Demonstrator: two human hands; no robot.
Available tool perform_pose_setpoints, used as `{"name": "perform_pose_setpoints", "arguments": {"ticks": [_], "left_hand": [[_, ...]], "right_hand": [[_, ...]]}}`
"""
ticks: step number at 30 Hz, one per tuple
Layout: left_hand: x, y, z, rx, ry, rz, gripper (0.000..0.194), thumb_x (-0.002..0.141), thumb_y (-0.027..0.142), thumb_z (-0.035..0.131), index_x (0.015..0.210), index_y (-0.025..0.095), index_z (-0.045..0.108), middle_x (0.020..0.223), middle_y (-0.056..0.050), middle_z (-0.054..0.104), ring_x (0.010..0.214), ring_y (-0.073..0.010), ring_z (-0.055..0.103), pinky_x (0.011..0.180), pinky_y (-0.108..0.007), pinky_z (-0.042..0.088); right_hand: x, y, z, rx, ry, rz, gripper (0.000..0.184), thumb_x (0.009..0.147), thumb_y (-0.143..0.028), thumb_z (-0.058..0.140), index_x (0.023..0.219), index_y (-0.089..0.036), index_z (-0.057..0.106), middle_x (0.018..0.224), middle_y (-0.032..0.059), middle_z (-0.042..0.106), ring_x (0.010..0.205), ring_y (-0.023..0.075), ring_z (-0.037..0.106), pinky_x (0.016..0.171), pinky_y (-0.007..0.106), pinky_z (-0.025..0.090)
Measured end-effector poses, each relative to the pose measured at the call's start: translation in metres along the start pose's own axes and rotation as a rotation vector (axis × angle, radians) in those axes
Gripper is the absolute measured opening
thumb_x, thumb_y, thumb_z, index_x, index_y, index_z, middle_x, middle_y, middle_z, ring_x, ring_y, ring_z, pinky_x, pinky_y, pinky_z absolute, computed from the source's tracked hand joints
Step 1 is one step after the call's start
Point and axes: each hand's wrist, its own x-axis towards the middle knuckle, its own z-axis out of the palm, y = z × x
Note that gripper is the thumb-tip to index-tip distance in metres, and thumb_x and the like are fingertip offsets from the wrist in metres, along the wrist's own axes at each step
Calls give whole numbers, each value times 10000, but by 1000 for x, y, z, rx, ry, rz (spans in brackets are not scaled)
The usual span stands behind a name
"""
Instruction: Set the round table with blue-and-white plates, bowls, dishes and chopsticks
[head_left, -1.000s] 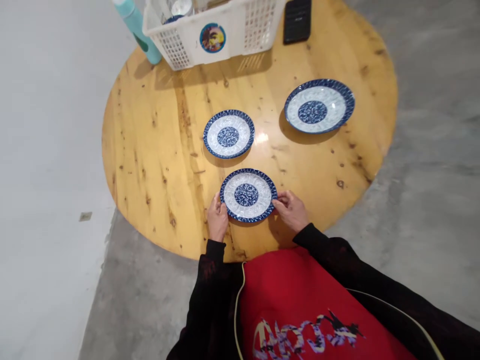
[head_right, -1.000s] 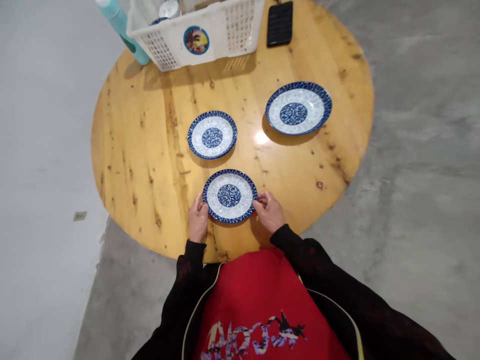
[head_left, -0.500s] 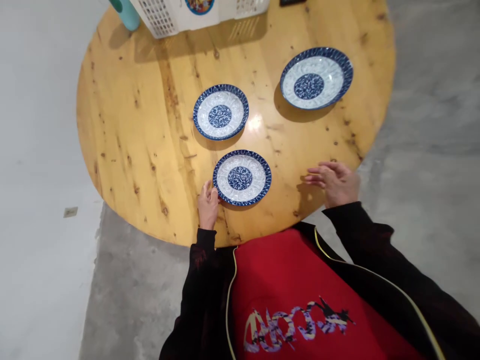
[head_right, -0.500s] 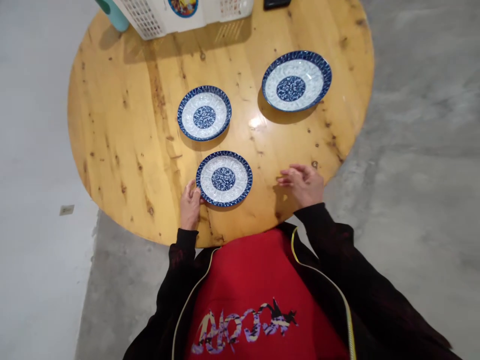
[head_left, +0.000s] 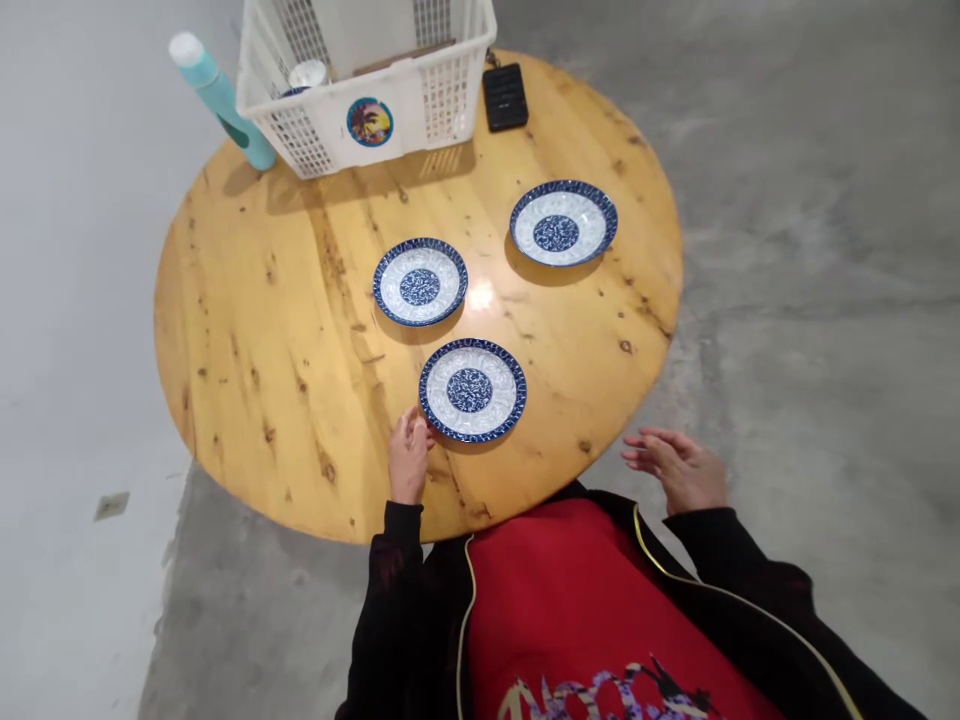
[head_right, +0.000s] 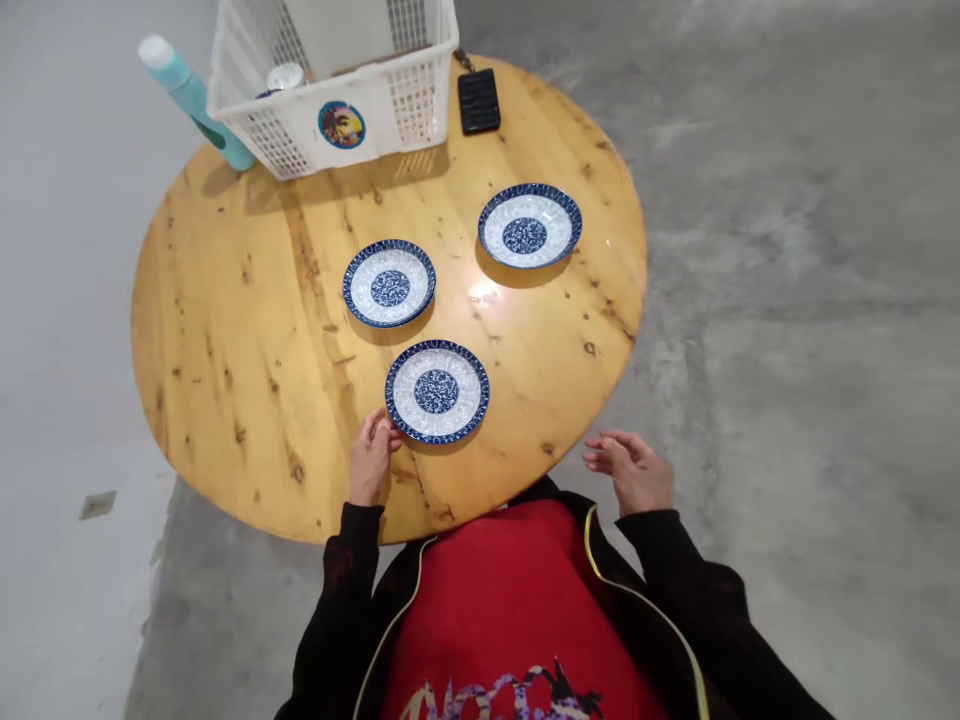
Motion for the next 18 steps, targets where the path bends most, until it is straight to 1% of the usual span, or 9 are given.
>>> {"name": "perform_pose_setpoints", "arguments": {"ticks": [2, 5, 8, 11, 13, 15, 18], "left_hand": [[-3, -2, -6, 1, 20, -9, 522, 927, 469, 654, 1333, 143, 621, 1028, -100, 718, 857, -162, 709, 728, -257, 584], [-16, -3, -19, 2, 60, 1, 554, 914, 501, 654, 1327, 133, 616, 1013, -98, 719, 844, -160, 708, 732, -262, 578], [-38, -6, -34, -1, 142, 9, 574, 888, 528, 665, 1294, 124, 620, 987, -90, 717, 820, -155, 703, 710, -258, 570], [-68, -15, -45, -11, 224, -38, 595, 849, 547, 693, 1257, 119, 623, 973, -89, 718, 797, -149, 699, 692, -253, 565], [-88, -23, -46, -8, 259, -76, 609, 825, 554, 712, 1241, 118, 622, 971, -94, 723, 804, -155, 705, 690, -256, 566], [-108, -30, -40, 7, 282, -96, 617, 810, 570, 721, 1222, 119, 629, 978, -105, 730, 831, -174, 718, 693, -266, 570], [-133, -38, -21, 35, 264, -92, 631, 809, 593, 714, 1211, 113, 641, 987, -123, 742, 866, -205, 737, 715, -292, 582]], "right_hand": [[-9, 10, -8, 4, 8, 29, 438, 560, -520, 888, 794, -204, 695, 718, 58, 751, 550, 179, 685, 488, 298, 573], [-11, 17, -15, 23, 4, 50, 460, 527, -518, 907, 792, -201, 703, 710, 53, 751, 544, 172, 685, 489, 287, 576], [-6, 15, -10, 32, -45, 42, 475, 517, -521, 915, 797, -202, 702, 697, 50, 749, 544, 169, 684, 491, 278, 572], [-1, 10, 3, 30, -155, 47, 503, 514, -550, 914, 806, -202, 697, 719, 60, 757, 550, 172, 681, 500, 289, 575], [-1, 9, 8, 24, -236, 60, 524, 508, -566, 913, 814, -200, 696, 734, 67, 762, 561, 174, 684, 515, 293, 578], [-4, 11, 4, 14, -301, 67, 531, 515, -575, 907, 826, -198, 698, 744, 73, 764, 571, 174, 685, 525, 292, 576], [-8, 23, -17, -7, -349, 96, 525, 526, -568, 900, 838, -198, 697, 756, 77, 767, 577, 176, 686, 533, 293, 572]]}}
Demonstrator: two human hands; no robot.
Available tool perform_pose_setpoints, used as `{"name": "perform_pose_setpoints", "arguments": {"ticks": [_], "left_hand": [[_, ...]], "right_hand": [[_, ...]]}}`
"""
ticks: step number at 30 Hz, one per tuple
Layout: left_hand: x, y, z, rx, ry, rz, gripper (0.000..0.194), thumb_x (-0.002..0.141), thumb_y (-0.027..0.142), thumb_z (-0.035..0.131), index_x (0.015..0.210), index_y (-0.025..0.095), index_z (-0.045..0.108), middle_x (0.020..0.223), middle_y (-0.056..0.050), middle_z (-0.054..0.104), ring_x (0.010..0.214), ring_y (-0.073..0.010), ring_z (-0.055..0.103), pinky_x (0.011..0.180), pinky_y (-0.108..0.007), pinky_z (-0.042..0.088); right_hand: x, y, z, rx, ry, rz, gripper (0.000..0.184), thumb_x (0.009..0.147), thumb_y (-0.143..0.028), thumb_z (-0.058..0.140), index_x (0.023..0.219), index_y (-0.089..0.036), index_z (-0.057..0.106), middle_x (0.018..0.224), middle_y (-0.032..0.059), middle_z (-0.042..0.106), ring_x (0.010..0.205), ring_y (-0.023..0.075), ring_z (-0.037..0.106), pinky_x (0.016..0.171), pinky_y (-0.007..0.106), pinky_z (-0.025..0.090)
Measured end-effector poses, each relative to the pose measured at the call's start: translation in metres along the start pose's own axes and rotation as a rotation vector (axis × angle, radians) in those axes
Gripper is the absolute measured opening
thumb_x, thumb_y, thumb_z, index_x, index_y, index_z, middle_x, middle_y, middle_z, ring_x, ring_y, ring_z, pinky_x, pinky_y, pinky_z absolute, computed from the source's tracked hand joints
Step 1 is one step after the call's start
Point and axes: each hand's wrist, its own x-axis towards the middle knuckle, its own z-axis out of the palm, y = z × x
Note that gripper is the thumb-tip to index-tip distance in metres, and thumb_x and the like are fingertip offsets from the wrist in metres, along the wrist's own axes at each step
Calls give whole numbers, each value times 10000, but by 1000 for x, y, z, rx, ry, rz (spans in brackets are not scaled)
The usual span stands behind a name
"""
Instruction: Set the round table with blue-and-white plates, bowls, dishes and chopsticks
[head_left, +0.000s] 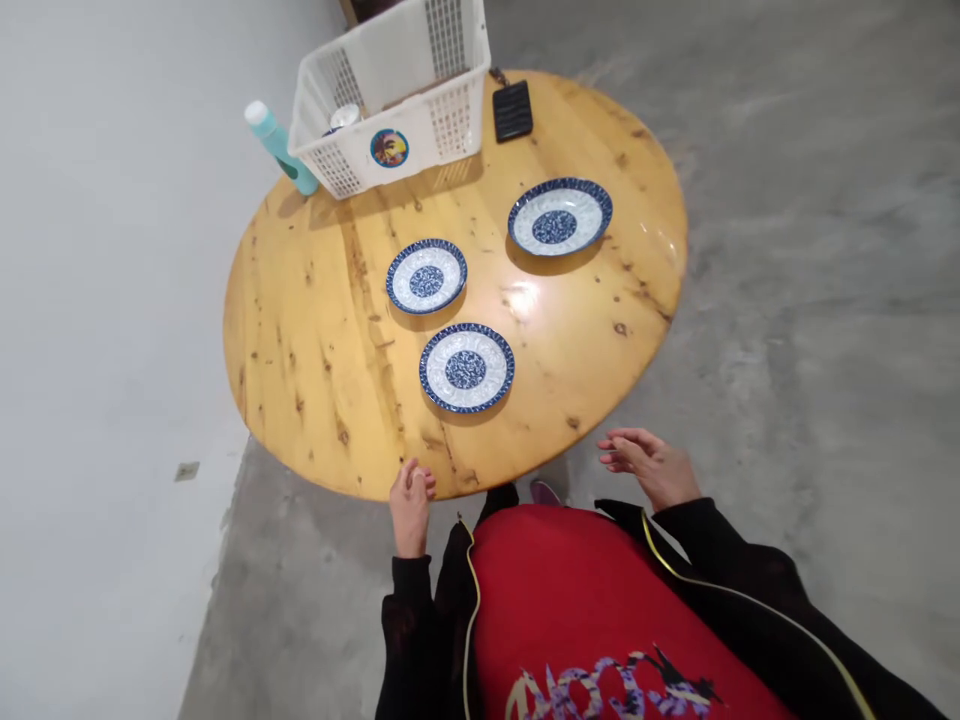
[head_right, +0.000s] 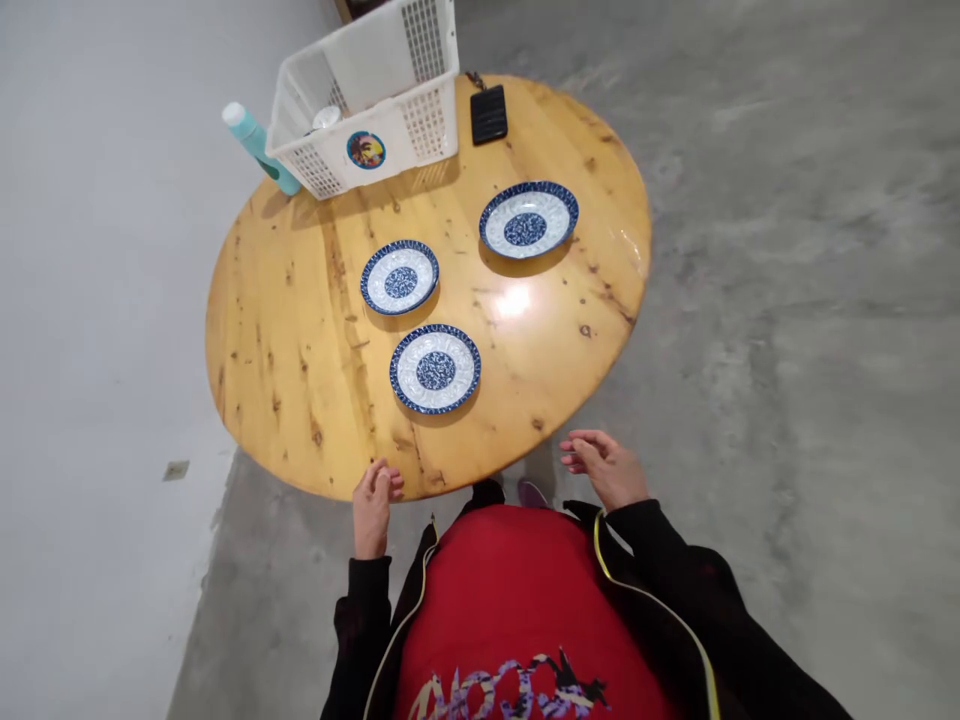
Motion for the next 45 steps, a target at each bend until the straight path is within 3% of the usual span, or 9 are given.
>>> {"name": "perform_pose_setpoints", "arguments": {"ticks": [7, 12, 18, 24, 32, 35, 37, 45], "left_hand": [[-61, -11, 45, 56, -101, 5, 470, 875, 474, 649, 1193, 128, 668, 998, -117, 762, 875, -203, 743, 722, -281, 573], [-98, -21, 60, 50, -101, -31, 366, 889, 358, 611, 1177, 140, 674, 975, -92, 755, 854, -178, 738, 700, -248, 558], [-140, -45, 58, 43, 0, -42, 366, 884, 349, 611, 1183, 147, 675, 972, -89, 760, 856, -179, 741, 705, -250, 563], [-172, -73, 44, -15, 81, -68, 423, 849, 429, 664, 1153, 137, 686, 941, -107, 767, 831, -200, 747, 661, -264, 572], [-152, -69, 34, -28, 22, -36, 382, 855, 392, 658, 1142, 144, 702, 932, -94, 769, 817, -186, 755, 653, -245, 567], [-141, -69, 14, -10, -5, -12, 409, 852, 400, 654, 1166, 142, 701, 944, -94, 771, 830, -194, 757, 678, -260, 578], [-135, -73, -10, -3, -10, -2, 440, 842, 431, 662, 1176, 147, 701, 938, -90, 772, 840, -200, 757, 693, -268, 583], [-102, -104, -138, -24, 141, -3, 604, 745, 609, 692, 1119, 135, 692, 918, -123, 772, 841, -249, 759, 697, -326, 590]], "right_hand": [[-23, 37, -67, -12, 42, 116, 433, 515, -490, 878, 788, -207, 697, 723, 59, 754, 568, 173, 679, 528, 293, 571], [-26, 41, -87, -26, 10, 84, 379, 532, -459, 855, 782, -221, 697, 725, 52, 754, 563, 173, 677, 524, 295, 567], [-23, 44, -90, -89, -121, 52, 430, 534, -503, 873, 803, -220, 692, 740, 61, 756, 578, 185, 682, 534, 316, 574], [-29, 56, -74, -144, -247, 45, 492, 521, -555, 878, 808, -205, 686, 750, 79, 760, 583, 190, 688, 524, 307, 565], [-42, 62, -61, -128, -206, -22, 430, 566, -532, 841, 812, -216, 684, 737, 59, 760, 576, 182, 684, 524, 303, 571], [-51, 69, -44, -113, -172, -24, 426, 557, -523, 841, 808, -218, 681, 729, 54, 761, 568, 178, 682, 523, 296, 568], [-62, 73, -23, -116, -171, -30, 418, 561, -517, 831, 808, -217, 676, 728, 56, 761, 568, 179, 684, 523, 295, 564], [-132, 96, 110, -179, -372, -13, 410, 567, -522, 752, 805, -202, 658, 717, 63, 751, 538, 173, 664, 499, 285, 519]]}}
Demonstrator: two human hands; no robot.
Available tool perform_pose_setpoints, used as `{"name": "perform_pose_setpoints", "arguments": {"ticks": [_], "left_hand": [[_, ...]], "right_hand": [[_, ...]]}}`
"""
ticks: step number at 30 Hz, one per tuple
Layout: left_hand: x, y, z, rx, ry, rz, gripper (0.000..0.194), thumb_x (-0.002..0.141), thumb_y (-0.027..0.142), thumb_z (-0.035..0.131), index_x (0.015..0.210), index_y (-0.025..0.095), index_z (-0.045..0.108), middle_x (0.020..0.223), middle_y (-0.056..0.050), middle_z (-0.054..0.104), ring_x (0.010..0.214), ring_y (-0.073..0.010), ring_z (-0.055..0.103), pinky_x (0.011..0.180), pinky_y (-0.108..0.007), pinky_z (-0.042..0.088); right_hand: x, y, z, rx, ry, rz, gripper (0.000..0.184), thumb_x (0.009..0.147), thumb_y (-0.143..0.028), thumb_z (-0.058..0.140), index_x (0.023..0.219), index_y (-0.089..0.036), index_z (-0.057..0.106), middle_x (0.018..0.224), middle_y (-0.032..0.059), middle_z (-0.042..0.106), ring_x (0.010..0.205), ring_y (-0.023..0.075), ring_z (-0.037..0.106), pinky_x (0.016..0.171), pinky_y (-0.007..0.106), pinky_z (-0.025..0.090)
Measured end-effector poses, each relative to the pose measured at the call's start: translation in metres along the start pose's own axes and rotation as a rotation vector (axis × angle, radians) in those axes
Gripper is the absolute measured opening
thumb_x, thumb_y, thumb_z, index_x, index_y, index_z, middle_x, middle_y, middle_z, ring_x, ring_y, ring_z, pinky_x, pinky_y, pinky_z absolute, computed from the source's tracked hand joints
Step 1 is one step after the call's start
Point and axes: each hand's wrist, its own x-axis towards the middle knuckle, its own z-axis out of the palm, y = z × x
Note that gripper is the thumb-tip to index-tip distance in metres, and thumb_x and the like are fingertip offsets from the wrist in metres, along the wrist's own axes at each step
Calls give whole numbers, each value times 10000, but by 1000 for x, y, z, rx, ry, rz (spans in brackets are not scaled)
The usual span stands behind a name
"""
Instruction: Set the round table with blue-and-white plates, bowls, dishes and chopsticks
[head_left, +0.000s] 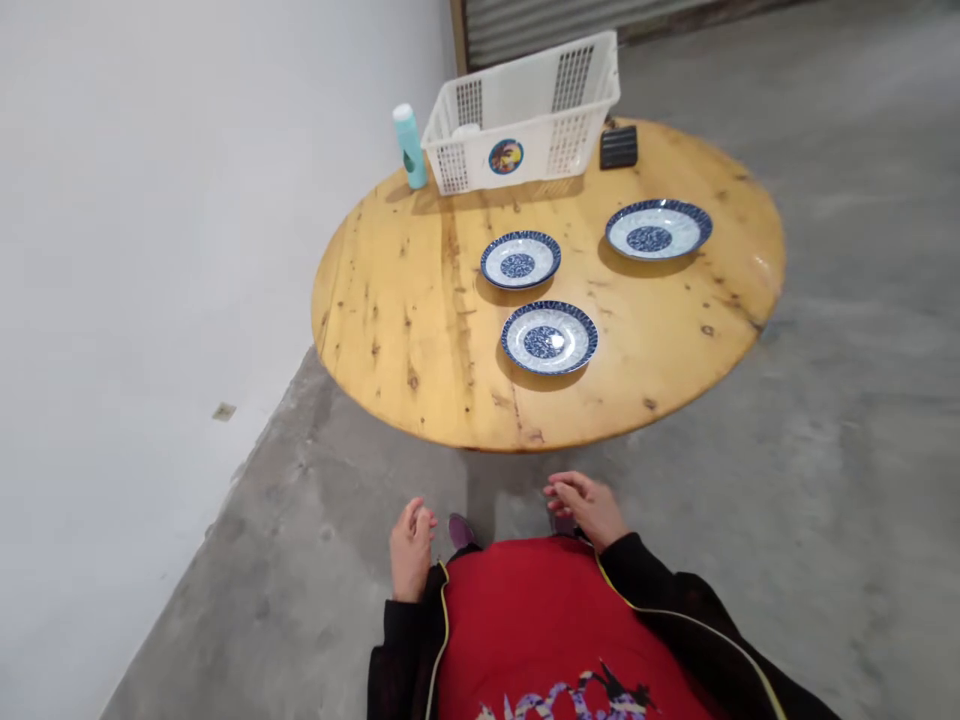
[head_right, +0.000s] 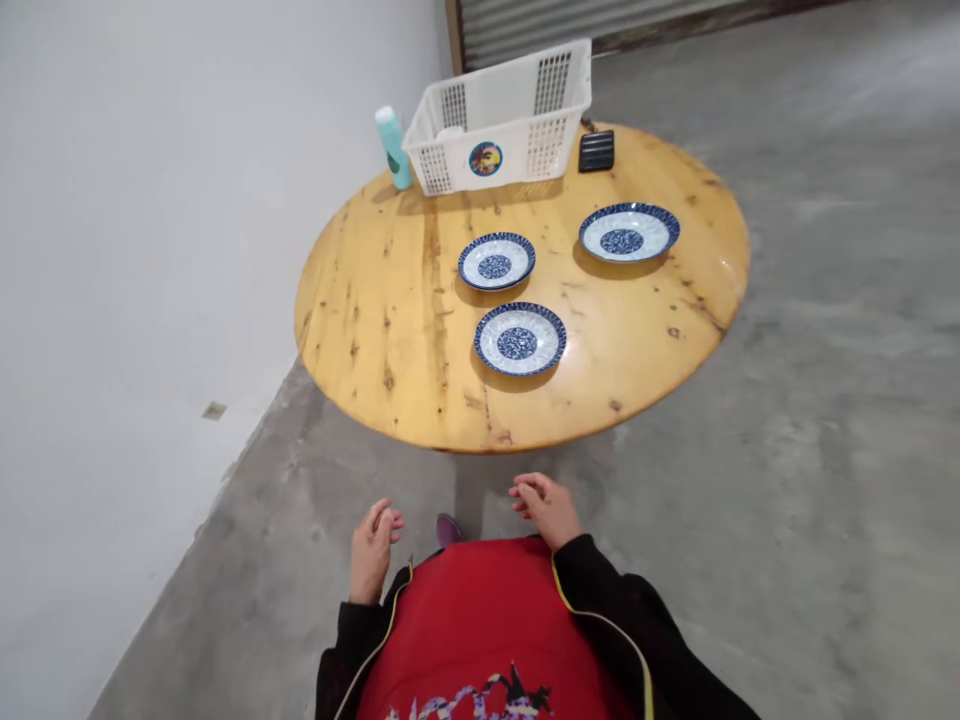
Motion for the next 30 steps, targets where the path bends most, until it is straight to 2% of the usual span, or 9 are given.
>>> {"name": "perform_pose_setpoints", "arguments": {"ticks": [3, 6, 8, 11, 15, 19, 24, 28, 30], "left_hand": [[20, -5, -34, 6, -8, 1, 620, 729, 624, 696, 1121, 143, 689, 922, -121, 769, 869, -255, 756, 716, -334, 592], [40, -4, -56, 26, -34, 23, 606, 736, 626, 686, 1117, 155, 690, 915, -115, 770, 871, -260, 755, 722, -341, 585], [54, 0, -64, 46, -65, 49, 593, 746, 622, 679, 1112, 155, 697, 906, -115, 770, 864, -264, 754, 725, -347, 579], [78, 13, -64, 62, -129, 88, 584, 759, 617, 675, 1113, 154, 709, 907, -120, 770, 860, -269, 752, 731, -355, 579], [113, 36, -50, 46, -237, 148, 528, 796, 576, 668, 1117, 161, 721, 955, -127, 777, 898, -267, 756, 800, -372, 592], [153, 60, -27, 51, -348, 210, 450, 831, 523, 664, 1100, 171, 741, 960, -126, 788, 890, -263, 756, 825, -384, 598], [213, 107, 3, 103, -415, 299, 334, 875, 456, 651, 1045, 198, 777, 948, -116, 790, 901, -264, 752, 765, -351, 599], [267, 168, 34, 208, -480, 407, 283, 914, 398, 616, 1045, 219, 791, 942, -101, 793, 929, -269, 752, 827, -364, 592], [294, 201, 56, 273, -507, 482, 258, 915, 360, 623, 1051, 228, 797, 938, -94, 796, 935, -272, 750, 883, -372, 574]], "right_hand": [[-5, 2, 46, -8, -16, -19, 386, 565, -512, 729, 788, -205, 657, 694, 51, 742, 514, 168, 647, 484, 282, 502], [-9, 6, 75, -6, 0, -27, 378, 573, -513, 713, 787, -207, 657, 691, 49, 738, 516, 172, 650, 482, 282, 498], [-12, 8, 87, -4, 20, -29, 383, 571, -520, 714, 784, -207, 656, 687, 52, 735, 520, 176, 653, 483, 283, 499], [-16, 7, 96, -2, 71, -28, 395, 565, -533, 726, 778, -208, 655, 683, 59, 735, 523, 178, 652, 477, 279, 492], [-9, -10, 100, 23, 152, -32, 417, 551, -550, 769, 768, -210, 663, 687, 62, 745, 530, 185, 658, 486, 288, 500], [24, -54, 92, 15, 197, -127, 447, 571, -576, 812, 795, -207, 694, 742, 75, 762, 570, 192, 670, 516, 303, 528], [98, -129, 76, -12, 313, -310, 393, 634, -533, 804, 833, -204, 726, 797, 84, 763, 628, 198, 687, 573, 316, 575], [166, -180, 62, -56, 475, -390, 302, 733, -457, 714, 895, -202, 730, 844, 86, 770, 676, 208, 706, 600, 317, 591], [200, -201, 51, -193, 559, -400, 281, 794, -401, 644, 948, -183, 733, 859, 100, 776, 730, 228, 729, 631, 320, 595]]}}
